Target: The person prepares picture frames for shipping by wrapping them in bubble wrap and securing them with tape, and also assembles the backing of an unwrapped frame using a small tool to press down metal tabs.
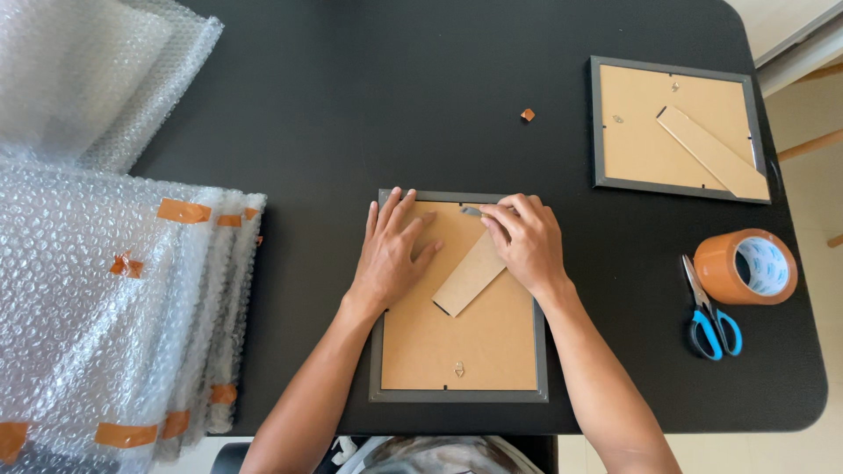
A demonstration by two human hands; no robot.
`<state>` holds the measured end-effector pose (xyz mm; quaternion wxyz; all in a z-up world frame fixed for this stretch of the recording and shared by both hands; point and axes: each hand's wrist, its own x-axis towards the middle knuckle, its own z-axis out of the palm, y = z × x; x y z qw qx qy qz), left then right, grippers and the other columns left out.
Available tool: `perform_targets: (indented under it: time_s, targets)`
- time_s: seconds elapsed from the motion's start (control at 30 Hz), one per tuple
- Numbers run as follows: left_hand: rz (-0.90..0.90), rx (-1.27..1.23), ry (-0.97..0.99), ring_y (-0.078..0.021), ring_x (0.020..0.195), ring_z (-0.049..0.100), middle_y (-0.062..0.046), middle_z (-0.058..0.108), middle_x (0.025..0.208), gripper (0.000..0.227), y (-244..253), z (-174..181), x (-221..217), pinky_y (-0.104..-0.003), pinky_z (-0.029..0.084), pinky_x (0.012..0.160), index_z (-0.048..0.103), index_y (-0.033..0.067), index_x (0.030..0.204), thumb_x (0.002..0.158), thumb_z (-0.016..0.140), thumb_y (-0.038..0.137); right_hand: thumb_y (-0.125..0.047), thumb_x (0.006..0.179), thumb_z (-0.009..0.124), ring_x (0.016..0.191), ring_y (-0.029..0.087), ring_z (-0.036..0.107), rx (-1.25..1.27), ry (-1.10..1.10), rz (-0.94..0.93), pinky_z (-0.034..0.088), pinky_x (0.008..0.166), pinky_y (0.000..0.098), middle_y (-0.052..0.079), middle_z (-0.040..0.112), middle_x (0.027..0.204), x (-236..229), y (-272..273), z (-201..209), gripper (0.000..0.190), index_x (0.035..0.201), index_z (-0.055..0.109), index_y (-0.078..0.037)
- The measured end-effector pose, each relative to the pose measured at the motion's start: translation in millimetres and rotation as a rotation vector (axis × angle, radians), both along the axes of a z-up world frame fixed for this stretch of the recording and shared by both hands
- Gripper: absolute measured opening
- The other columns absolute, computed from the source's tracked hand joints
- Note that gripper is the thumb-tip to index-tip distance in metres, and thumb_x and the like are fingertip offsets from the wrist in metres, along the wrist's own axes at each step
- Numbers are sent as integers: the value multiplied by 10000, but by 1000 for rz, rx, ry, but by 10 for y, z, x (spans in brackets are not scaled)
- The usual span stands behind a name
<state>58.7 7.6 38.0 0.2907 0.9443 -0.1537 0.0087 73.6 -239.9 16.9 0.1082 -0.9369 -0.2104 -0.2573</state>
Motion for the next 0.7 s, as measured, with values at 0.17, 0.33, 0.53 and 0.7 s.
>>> perform_targets:
  time_s: [0.17, 0.33, 0.53, 0.7]
  targets:
    - [-3, -7, -2, -349, 1550, 299, -125, 471, 1572, 436, 1, 2, -7, -597, 179, 1256, 686, 229, 1331, 922, 734, 374, -245, 997, 684, 868, 243, 686, 50, 24, 7, 557, 682, 370, -26, 619, 945, 7, -2, -21, 111, 1101, 726, -248]
    - [2, -7, 8, -357, 1550, 298, -134, 473, 1567, 439, -2, -24, 0, -606, 173, 1254, 684, 229, 1338, 923, 732, 362, -277, 1012, 677, 867, 255, 673, 35, 40, 5, 543, 670, 387, -24, 615, 943, -17, 57, 75, 90, 1069, 736, -240]
    - [-14, 99, -33, -368, 1572, 222, -128, 382, 1630, 468, -15, -89, -3, -598, 172, 1257, 632, 293, 1420, 968, 645, 414, -291, 1024, 660, 861, 264, 641, 44, 89, -6, 539, 674, 402, -24, 574, 942, 7, 70, 58, 93, 1061, 737, -254]
    - [-16, 122, -37, -388, 1574, 207, -148, 356, 1642, 471, -30, -112, 14, -595, 162, 1257, 636, 290, 1425, 973, 617, 420, -293, 1021, 656, 877, 299, 628, 64, 128, -22, 531, 679, 425, -3, 570, 946, 1, 68, 60, 107, 1056, 744, -242]
